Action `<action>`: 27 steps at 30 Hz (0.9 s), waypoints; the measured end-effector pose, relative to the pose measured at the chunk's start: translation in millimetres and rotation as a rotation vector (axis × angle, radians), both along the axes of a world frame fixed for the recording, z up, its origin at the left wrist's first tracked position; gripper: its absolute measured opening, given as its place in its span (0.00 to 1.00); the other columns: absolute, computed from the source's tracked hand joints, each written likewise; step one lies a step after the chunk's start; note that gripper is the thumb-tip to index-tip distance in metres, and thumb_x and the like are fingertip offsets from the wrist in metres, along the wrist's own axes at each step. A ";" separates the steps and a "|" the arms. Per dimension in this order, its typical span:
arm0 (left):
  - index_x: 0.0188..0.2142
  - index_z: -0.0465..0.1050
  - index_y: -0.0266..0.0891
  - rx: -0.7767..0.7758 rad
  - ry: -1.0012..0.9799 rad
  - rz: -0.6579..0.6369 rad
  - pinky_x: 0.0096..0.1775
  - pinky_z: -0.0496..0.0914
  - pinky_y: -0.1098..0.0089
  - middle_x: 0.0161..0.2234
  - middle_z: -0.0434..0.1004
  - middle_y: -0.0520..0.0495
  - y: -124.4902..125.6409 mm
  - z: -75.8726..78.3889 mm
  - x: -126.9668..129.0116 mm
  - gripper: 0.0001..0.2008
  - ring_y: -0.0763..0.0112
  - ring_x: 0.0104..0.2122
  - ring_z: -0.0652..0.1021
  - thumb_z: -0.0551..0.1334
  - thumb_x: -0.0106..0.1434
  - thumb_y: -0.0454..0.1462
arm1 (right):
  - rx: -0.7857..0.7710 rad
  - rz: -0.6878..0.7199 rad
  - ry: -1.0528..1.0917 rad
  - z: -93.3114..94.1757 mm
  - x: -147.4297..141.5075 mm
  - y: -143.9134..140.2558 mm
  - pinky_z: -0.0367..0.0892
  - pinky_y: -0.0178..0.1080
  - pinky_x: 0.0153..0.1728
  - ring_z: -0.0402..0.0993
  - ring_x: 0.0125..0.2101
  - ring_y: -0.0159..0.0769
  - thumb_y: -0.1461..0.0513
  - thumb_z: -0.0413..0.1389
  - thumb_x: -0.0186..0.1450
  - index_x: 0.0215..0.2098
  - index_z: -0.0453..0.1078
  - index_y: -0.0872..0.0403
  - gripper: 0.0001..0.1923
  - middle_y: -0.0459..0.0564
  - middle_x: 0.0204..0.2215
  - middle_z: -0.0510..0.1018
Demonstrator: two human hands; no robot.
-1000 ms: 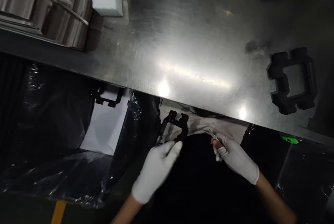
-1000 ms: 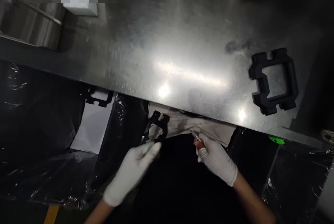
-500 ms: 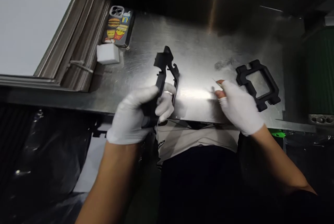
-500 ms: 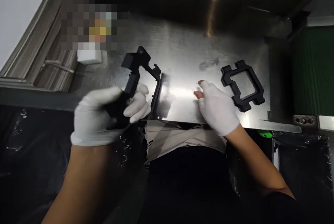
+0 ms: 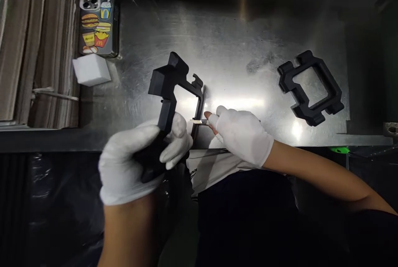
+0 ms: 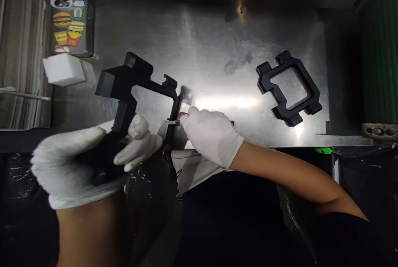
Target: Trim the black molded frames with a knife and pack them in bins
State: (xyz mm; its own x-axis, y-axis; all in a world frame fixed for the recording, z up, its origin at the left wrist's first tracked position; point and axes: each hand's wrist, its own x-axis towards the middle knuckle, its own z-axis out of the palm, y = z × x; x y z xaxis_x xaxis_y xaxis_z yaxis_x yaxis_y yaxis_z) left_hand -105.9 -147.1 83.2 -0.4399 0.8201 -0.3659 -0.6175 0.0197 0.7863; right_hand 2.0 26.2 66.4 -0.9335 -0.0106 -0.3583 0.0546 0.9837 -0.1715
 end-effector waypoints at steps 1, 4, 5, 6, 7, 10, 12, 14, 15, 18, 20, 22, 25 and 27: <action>0.35 0.80 0.38 0.008 -0.003 0.000 0.20 0.58 0.69 0.16 0.58 0.55 -0.2 0.1 0.2 0.17 0.71 0.17 0.64 0.69 0.63 0.51 | -0.006 -0.001 -0.005 0.6 -1.3 1.2 0.69 0.38 0.24 0.76 0.29 0.35 0.64 0.49 0.81 0.61 0.72 0.54 0.15 0.53 0.46 0.79; 0.35 0.80 0.40 -0.021 -0.020 -0.011 0.20 0.59 0.69 0.16 0.59 0.55 0.3 2.2 1.3 0.17 0.71 0.17 0.65 0.70 0.62 0.51 | -0.001 -0.018 -0.023 3.1 -3.9 2.1 0.69 0.38 0.23 0.76 0.29 0.36 0.65 0.50 0.81 0.62 0.72 0.55 0.16 0.54 0.45 0.79; 0.34 0.80 0.40 -0.042 -0.027 -0.017 0.20 0.59 0.69 0.17 0.60 0.55 0.9 3.0 1.7 0.17 0.71 0.17 0.65 0.71 0.61 0.51 | 0.024 -0.049 -0.014 3.9 -4.0 2.4 0.69 0.38 0.24 0.76 0.29 0.37 0.66 0.49 0.80 0.63 0.72 0.56 0.17 0.55 0.44 0.79; 0.34 0.79 0.40 -0.062 -0.034 -0.018 0.20 0.60 0.69 0.17 0.60 0.55 1.7 3.6 2.1 0.17 0.71 0.18 0.65 0.72 0.61 0.52 | 0.058 -0.096 0.006 4.3 -3.6 3.1 0.69 0.38 0.24 0.77 0.30 0.38 0.67 0.47 0.81 0.63 0.72 0.57 0.17 0.56 0.44 0.78; 0.34 0.79 0.40 -0.073 -0.040 -0.018 0.20 0.59 0.69 0.17 0.61 0.55 2.3 3.8 2.1 0.18 0.71 0.18 0.66 0.73 0.60 0.52 | 0.094 -0.153 0.034 4.2 -2.9 4.4 0.69 0.39 0.25 0.77 0.31 0.39 0.67 0.45 0.81 0.62 0.72 0.57 0.18 0.57 0.43 0.78; 0.35 0.79 0.39 -0.066 -0.044 0.026 0.21 0.58 0.68 0.17 0.61 0.56 1.2 1.1 -0.1 0.19 0.72 0.17 0.65 0.73 0.60 0.52 | 0.169 -0.310 0.117 0.7 0.6 11.3 0.69 0.40 0.27 0.78 0.32 0.41 0.66 0.39 0.83 0.57 0.74 0.57 0.21 0.58 0.42 0.78; 0.33 0.77 0.39 -0.002 -0.068 0.055 0.24 0.60 0.67 0.16 0.58 0.57 -3.8 -2.3 -2.8 0.19 0.73 0.16 0.64 0.73 0.59 0.52 | 0.176 -0.359 0.115 -3.0 2.2 17.1 0.69 0.40 0.29 0.78 0.34 0.42 0.65 0.40 0.83 0.57 0.74 0.57 0.20 0.59 0.44 0.79; 0.31 0.74 0.40 0.082 -0.142 0.105 0.26 0.63 0.67 0.15 0.55 0.60 -12.2 -4.7 -3.9 0.20 0.75 0.14 0.62 0.75 0.56 0.51 | 0.163 -0.385 0.098 -5.5 2.2 20.9 0.71 0.42 0.32 0.79 0.38 0.45 0.65 0.42 0.82 0.56 0.75 0.59 0.19 0.61 0.47 0.79; 0.30 0.71 0.41 0.126 -0.196 0.147 0.27 0.64 0.68 0.14 0.53 0.61 -17.0 -5.3 -3.0 0.20 0.77 0.14 0.60 0.75 0.55 0.50 | 0.140 -0.388 0.106 -5.8 1.6 21.0 0.73 0.44 0.36 0.78 0.41 0.47 0.65 0.43 0.82 0.55 0.75 0.59 0.18 0.62 0.48 0.79; 0.28 0.64 0.43 0.248 -0.346 0.322 0.25 0.65 0.71 0.13 0.50 0.65 -31.0 -6.2 6.5 0.21 0.80 0.12 0.54 0.75 0.55 0.47 | -0.069 -0.416 0.267 -4.4 -2.5 9.5 0.74 0.52 0.49 0.77 0.49 0.53 0.63 0.47 0.81 0.60 0.74 0.60 0.18 0.62 0.52 0.79; 0.26 0.58 0.44 0.363 -0.402 0.384 0.22 0.63 0.72 0.12 0.47 0.67 -40.0 -7.7 15.9 0.23 0.82 0.10 0.51 0.74 0.57 0.46 | -0.424 -0.477 0.408 -4.8 -6.5 -10.2 0.73 0.52 0.56 0.76 0.52 0.49 0.60 0.48 0.81 0.68 0.68 0.58 0.21 0.59 0.53 0.80; 0.25 0.53 0.44 0.474 -0.422 0.409 0.20 0.60 0.72 0.10 0.43 0.67 -53.3 -10.2 24.4 0.26 0.82 0.08 0.49 0.72 0.59 0.47 | -0.900 -0.525 0.430 -8.3 -9.9 -37.3 0.74 0.47 0.54 0.78 0.48 0.43 0.55 0.45 0.83 0.70 0.66 0.55 0.23 0.54 0.49 0.81; 0.27 0.53 0.44 0.578 -0.458 0.473 0.18 0.58 0.72 0.10 0.41 0.68 -93.9 -13.8 36.1 0.23 0.82 0.07 0.47 0.69 0.63 0.46 | -1.392 -0.460 0.232 -14.8 -11.8 -78.9 0.76 0.42 0.45 0.80 0.40 0.39 0.47 0.38 0.84 0.61 0.72 0.52 0.27 0.50 0.41 0.82; 0.29 0.58 0.44 0.583 -0.449 0.523 0.19 0.59 0.73 0.11 0.42 0.67 -134.4 -15.8 47.4 0.19 0.82 0.09 0.49 0.68 0.64 0.46 | -1.332 -0.338 0.059 -14.6 -16.1 -98.1 0.75 0.41 0.43 0.79 0.38 0.38 0.45 0.42 0.84 0.52 0.76 0.51 0.26 0.48 0.37 0.83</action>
